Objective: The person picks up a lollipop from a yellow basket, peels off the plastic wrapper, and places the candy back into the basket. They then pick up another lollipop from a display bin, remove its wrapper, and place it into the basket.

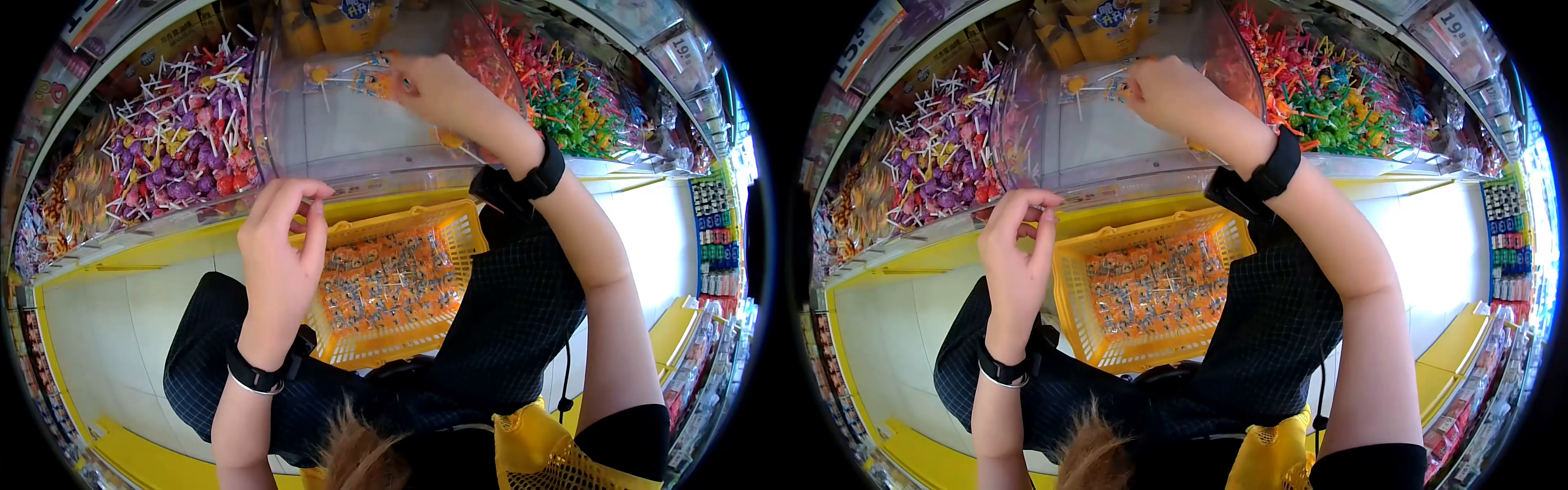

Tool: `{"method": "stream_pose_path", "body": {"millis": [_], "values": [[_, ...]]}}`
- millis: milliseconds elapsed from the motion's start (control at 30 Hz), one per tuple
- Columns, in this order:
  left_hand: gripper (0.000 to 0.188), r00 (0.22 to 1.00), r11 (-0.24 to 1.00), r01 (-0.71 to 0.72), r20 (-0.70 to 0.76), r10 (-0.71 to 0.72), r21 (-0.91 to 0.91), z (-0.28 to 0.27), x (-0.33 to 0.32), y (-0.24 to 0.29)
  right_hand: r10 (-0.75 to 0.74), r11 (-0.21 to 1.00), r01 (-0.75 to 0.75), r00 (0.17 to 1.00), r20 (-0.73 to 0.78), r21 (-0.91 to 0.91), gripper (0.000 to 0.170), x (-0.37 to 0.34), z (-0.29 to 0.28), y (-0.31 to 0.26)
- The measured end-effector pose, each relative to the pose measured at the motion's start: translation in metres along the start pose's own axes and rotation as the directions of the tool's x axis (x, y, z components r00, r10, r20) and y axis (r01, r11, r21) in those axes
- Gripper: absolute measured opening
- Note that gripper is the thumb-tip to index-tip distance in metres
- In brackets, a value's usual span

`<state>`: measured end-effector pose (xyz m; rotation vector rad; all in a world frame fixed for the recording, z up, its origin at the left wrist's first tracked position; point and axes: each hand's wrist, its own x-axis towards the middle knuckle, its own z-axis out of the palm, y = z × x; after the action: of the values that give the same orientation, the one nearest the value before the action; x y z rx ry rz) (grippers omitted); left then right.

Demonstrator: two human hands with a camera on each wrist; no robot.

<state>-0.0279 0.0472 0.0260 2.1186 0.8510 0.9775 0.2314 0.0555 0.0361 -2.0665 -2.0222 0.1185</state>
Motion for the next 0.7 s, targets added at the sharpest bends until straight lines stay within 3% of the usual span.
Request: {"method": "stream_pose_path", "body": {"millis": [33, 67, 133, 267, 333, 467, 533, 567, 633, 667, 700], "values": [[0.010, 1.000, 1.000, 0.001, 0.003, -0.001, -0.010, -0.001, 0.001, 0.001, 0.075, 0.979, -0.049, 0.989, 0.128, -0.200, 0.018, -0.005, 0.004, 0.004], [0.010, 1.000, 1.000, 0.002, 0.001, -0.002, -0.022, -0.002, 0.000, 0.003, 0.072, 0.977, -0.043, 0.989, 0.131, -0.208, 0.018, -0.010, 0.008, 0.007], [0.010, 1.000, 1.000, 0.002, 0.000, -0.002, -0.027, -0.001, 0.000, 0.004, 0.131, 0.958, -0.047, 0.948, 0.289, -0.283, 0.027, -0.017, 0.017, 0.012], [0.009, 1.000, 1.000, -0.024, 0.000, 0.024, -0.020, -0.001, -0.001, 0.005, 0.112, 0.945, -0.010, 0.948, 0.296, -0.326, 0.029, -0.022, 0.018, 0.008], [0.009, 1.000, 1.000, -0.029, 0.006, 0.029, -0.013, 0.000, -0.003, 0.005, 0.196, 0.945, -0.140, 0.966, 0.168, -0.295, 0.041, -0.023, 0.023, 0.009], [0.009, 0.999, 0.999, -0.050, 0.019, 0.050, -0.006, 0.001, -0.007, 0.003, 0.212, 0.953, -0.182, 0.972, 0.105, -0.242, 0.044, -0.030, 0.000, -0.001], [0.009, 0.998, 0.999, -0.033, 0.043, 0.035, -0.038, 0.000, -0.009, 0.004, -0.048, 0.998, 0.045, 0.997, -0.067, -0.036, 0.026, -0.035, -0.018, -0.009], [0.010, 0.997, 0.997, -0.019, 0.067, 0.024, -0.068, 0.000, -0.009, 0.005, -0.051, 0.998, 0.049, 0.997, -0.065, -0.036, 0.026, -0.039, -0.030, -0.019], [0.012, 0.998, 0.989, 0.018, 0.060, -0.010, -0.147, 0.003, -0.012, 0.007, -0.109, 0.917, 0.155, 0.984, -0.143, 0.367, 0.042, -0.051, -0.044, -0.044], [0.015, 0.997, 0.973, 0.053, 0.058, -0.041, -0.223, 0.005, -0.013, 0.007, -0.113, 0.915, 0.158, 0.984, -0.141, 0.370, 0.042, -0.056, -0.041, -0.049], [0.019, 0.999, 0.969, 0.021, 0.028, -0.014, -0.248, 0.008, -0.013, 0.008, -0.099, 0.788, 0.112, 0.994, -0.056, 0.605, 0.037, -0.061, -0.036, -0.054]]}}
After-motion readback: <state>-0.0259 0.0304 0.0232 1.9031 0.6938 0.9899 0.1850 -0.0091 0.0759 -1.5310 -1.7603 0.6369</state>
